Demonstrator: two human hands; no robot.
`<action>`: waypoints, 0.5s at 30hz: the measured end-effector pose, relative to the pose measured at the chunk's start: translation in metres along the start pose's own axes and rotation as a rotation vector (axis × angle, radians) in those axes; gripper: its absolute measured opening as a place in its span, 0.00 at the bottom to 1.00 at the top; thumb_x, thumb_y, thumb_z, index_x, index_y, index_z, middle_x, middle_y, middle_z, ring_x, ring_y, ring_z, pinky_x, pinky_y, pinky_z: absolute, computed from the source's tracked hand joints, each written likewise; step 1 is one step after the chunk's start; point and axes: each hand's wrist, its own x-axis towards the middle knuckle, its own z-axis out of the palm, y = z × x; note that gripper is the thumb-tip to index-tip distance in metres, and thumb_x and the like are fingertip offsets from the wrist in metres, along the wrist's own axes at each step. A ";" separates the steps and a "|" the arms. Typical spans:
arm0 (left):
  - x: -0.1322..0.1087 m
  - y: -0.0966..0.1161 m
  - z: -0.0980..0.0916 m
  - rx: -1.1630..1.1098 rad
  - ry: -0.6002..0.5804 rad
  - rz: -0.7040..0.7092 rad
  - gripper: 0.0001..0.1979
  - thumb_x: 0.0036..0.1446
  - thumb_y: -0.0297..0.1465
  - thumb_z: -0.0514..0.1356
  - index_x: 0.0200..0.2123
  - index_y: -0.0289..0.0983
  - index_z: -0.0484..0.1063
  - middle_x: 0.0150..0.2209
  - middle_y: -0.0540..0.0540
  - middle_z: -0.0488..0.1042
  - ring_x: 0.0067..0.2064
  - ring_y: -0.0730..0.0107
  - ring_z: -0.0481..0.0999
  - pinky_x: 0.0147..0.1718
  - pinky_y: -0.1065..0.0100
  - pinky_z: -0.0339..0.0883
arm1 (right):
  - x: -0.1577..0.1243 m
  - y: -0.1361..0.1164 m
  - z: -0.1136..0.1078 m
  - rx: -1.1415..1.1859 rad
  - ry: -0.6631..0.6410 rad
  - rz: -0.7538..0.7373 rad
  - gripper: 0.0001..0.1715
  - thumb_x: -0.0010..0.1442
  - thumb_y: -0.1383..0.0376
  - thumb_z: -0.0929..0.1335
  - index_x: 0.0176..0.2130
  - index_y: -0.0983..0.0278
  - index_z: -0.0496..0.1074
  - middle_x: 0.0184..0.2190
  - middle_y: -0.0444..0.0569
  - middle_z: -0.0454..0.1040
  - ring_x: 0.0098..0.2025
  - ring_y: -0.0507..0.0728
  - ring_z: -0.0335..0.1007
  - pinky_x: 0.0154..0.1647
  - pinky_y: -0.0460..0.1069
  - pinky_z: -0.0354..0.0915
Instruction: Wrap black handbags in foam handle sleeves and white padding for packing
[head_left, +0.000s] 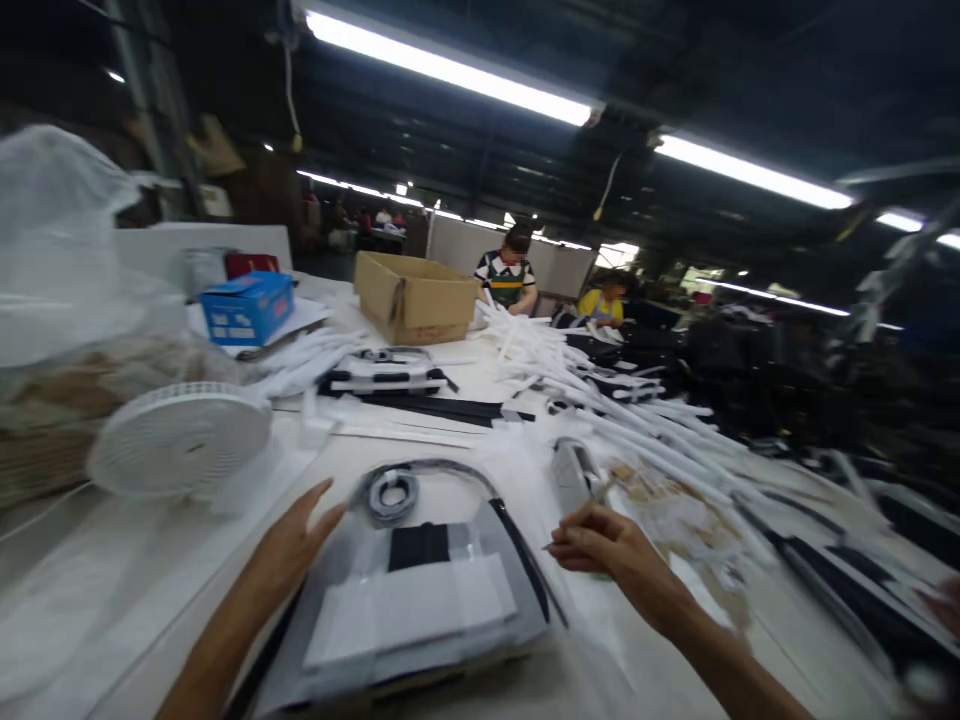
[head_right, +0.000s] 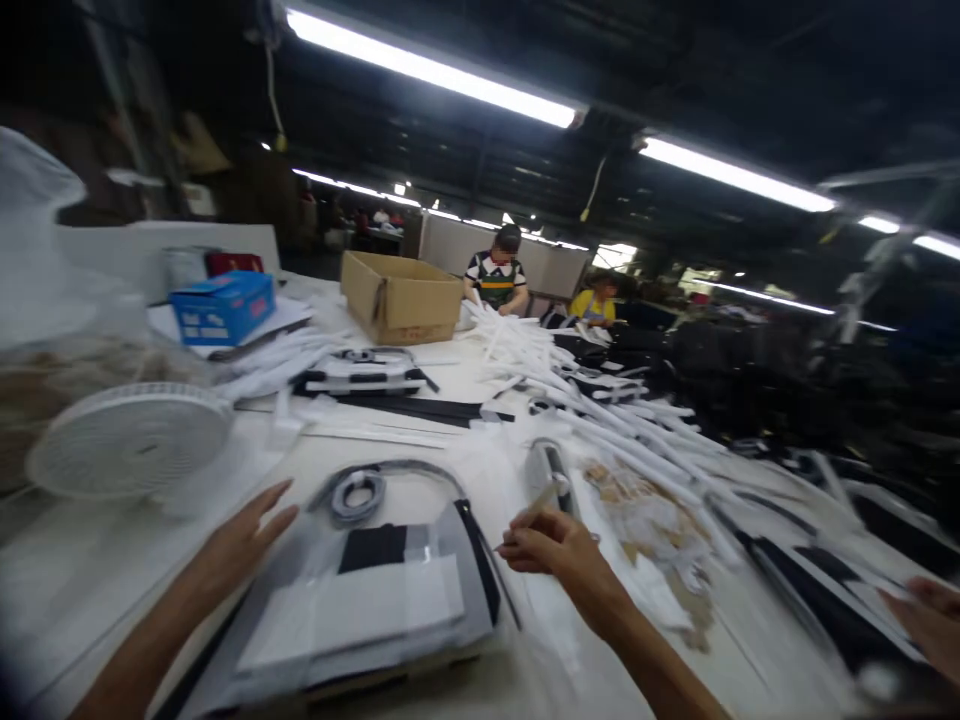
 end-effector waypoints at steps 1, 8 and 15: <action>0.004 0.009 -0.001 0.012 -0.040 0.003 0.31 0.57 0.46 0.47 0.58 0.34 0.63 0.60 0.41 0.68 0.61 0.56 0.67 0.60 0.61 0.59 | 0.007 -0.004 0.016 -0.013 -0.042 -0.018 0.25 0.46 0.48 0.75 0.35 0.64 0.73 0.37 0.56 0.79 0.39 0.63 0.79 0.43 0.57 0.74; 0.050 0.045 0.020 0.093 -0.202 0.105 0.30 0.56 0.35 0.53 0.61 0.32 0.60 0.63 0.39 0.64 0.63 0.60 0.64 0.62 0.62 0.56 | 0.061 -0.023 0.123 -0.020 -0.291 -0.262 0.21 0.49 0.51 0.74 0.35 0.65 0.74 0.28 0.49 0.78 0.31 0.59 0.78 0.29 0.50 0.73; 0.067 0.039 0.048 0.205 -0.285 0.127 0.32 0.48 0.27 0.61 0.59 0.34 0.63 0.58 0.37 0.69 0.57 0.55 0.70 0.57 0.61 0.62 | 0.113 -0.008 0.176 -0.089 -0.321 -0.481 0.07 0.53 0.62 0.73 0.33 0.63 0.76 0.29 0.46 0.78 0.34 0.56 0.76 0.38 0.49 0.71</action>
